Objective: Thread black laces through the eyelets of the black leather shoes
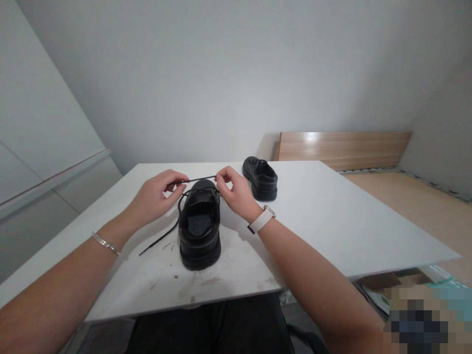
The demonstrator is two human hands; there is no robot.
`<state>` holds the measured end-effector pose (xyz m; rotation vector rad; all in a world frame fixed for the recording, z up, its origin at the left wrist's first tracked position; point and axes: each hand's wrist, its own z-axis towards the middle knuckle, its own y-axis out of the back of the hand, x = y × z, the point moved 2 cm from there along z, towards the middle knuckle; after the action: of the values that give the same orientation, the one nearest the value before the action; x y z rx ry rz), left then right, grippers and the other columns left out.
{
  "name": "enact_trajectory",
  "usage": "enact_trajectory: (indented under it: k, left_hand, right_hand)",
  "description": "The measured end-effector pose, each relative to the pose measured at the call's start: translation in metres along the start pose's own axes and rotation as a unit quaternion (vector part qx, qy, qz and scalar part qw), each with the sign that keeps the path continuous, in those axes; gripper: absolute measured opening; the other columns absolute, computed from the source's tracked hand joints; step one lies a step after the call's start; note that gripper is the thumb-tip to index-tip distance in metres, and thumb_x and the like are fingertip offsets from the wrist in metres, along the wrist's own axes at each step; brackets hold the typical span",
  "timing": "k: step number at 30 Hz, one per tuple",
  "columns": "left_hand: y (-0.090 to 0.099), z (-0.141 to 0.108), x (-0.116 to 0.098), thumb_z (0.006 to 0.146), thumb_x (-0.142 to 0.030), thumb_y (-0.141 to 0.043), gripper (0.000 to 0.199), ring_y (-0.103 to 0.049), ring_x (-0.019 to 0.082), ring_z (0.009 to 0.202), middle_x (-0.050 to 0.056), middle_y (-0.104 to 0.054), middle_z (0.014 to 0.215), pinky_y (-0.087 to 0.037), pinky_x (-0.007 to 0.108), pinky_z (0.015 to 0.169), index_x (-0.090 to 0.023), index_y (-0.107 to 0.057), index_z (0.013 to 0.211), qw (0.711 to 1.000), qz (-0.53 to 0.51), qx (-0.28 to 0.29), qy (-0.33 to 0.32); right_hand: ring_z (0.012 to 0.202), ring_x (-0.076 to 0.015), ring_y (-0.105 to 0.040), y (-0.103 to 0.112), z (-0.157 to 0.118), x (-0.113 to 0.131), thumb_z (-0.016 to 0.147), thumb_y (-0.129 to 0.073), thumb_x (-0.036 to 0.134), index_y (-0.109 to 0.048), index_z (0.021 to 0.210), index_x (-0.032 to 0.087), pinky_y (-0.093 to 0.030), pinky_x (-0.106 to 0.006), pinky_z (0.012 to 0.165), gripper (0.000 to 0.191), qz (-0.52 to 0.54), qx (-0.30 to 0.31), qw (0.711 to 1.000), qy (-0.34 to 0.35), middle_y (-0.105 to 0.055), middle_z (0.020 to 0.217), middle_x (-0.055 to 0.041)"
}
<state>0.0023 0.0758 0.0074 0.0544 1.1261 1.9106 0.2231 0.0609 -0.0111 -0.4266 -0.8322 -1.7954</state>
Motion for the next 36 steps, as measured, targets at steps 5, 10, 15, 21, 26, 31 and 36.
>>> enact_trajectory:
  k: [5,10,15,21,26,31,36]
  left_hand:
    - [0.001,0.000,0.019,0.084,-0.037,-0.053,0.028,-0.060,0.028,0.089,0.009,-0.069,0.090,-0.046,0.039,0.081,-0.021,-0.068,0.100,0.993,0.064,0.093,-0.030]
    - [0.001,0.003,0.024,0.086,-0.054,-0.053,0.036,-0.057,0.027,0.078,0.008,-0.066,0.074,-0.042,0.035,0.072,-0.023,-0.071,0.083,0.993,0.074,0.088,-0.020]
    - [0.012,0.005,0.033,0.080,-0.042,-0.061,0.022,-0.055,0.026,0.081,0.007,-0.067,0.078,-0.040,0.039,0.084,-0.022,-0.066,0.075,0.994,0.102,0.046,-0.016]
    - [0.038,0.002,0.022,0.078,-0.026,-0.063,0.017,-0.066,0.021,0.086,0.006,-0.072,0.090,-0.052,0.039,0.083,-0.019,-0.052,0.088,0.949,-0.205,-0.131,0.201]
    - [0.064,0.013,-0.001,0.077,-0.008,-0.055,0.018,-0.059,0.013,0.048,-0.007,-0.059,0.053,-0.045,0.020,0.044,-0.020,-0.048,0.089,0.864,-0.369,-0.241,0.244]
    - [0.089,0.026,-0.026,0.081,-0.002,-0.051,0.019,-0.057,0.012,0.044,-0.007,-0.056,0.054,-0.047,0.018,0.039,-0.020,-0.050,0.088,0.827,-0.406,-0.374,0.106]
    - [0.068,0.016,-0.066,0.089,-0.017,-0.062,0.007,-0.072,0.018,0.072,0.004,-0.071,0.079,-0.063,0.031,0.062,-0.017,-0.056,0.092,0.841,-0.494,-0.215,0.058]
  right_hand:
    - [0.076,-0.0142,-0.055,0.015,0.005,0.000,0.083,-0.060,0.012,-0.065,0.092,0.016,-0.039,-0.029,0.076,0.012,-0.173,0.112,0.979,0.009,-0.064,0.083,-0.0010]
    - [0.075,-0.0159,-0.057,0.017,0.005,-0.010,0.088,-0.067,0.021,-0.074,0.096,0.019,-0.037,-0.029,0.070,0.011,-0.253,0.193,0.948,-0.035,-0.068,0.084,-0.0042]
    - [0.081,-0.0191,-0.057,0.022,0.007,-0.015,0.087,-0.069,0.023,-0.076,0.087,0.021,-0.039,-0.031,0.073,0.007,-0.296,0.133,0.945,-0.037,-0.065,0.086,-0.0059]
    - [0.079,-0.0171,-0.054,0.048,0.015,-0.015,0.084,-0.060,0.015,-0.060,0.080,0.017,-0.046,-0.033,0.078,0.005,-0.194,-0.169,0.965,-0.045,-0.057,0.086,-0.0048]
    - [0.060,-0.0099,-0.053,0.057,0.024,0.004,0.096,-0.048,0.033,-0.044,0.096,0.023,-0.045,-0.024,0.054,0.011,0.081,-0.341,0.936,-0.039,-0.053,0.082,0.0004]
    - [0.065,-0.0085,-0.065,0.033,0.034,0.049,0.095,-0.054,0.043,-0.041,0.096,0.024,-0.053,-0.019,0.054,0.023,0.245,-0.287,0.926,0.021,-0.056,0.087,0.0018]
    - [0.072,-0.0105,-0.066,-0.011,0.036,0.114,0.093,-0.058,0.046,-0.048,0.088,0.024,-0.058,-0.024,0.067,0.025,0.316,-0.018,0.948,0.021,-0.062,0.083,0.0022]
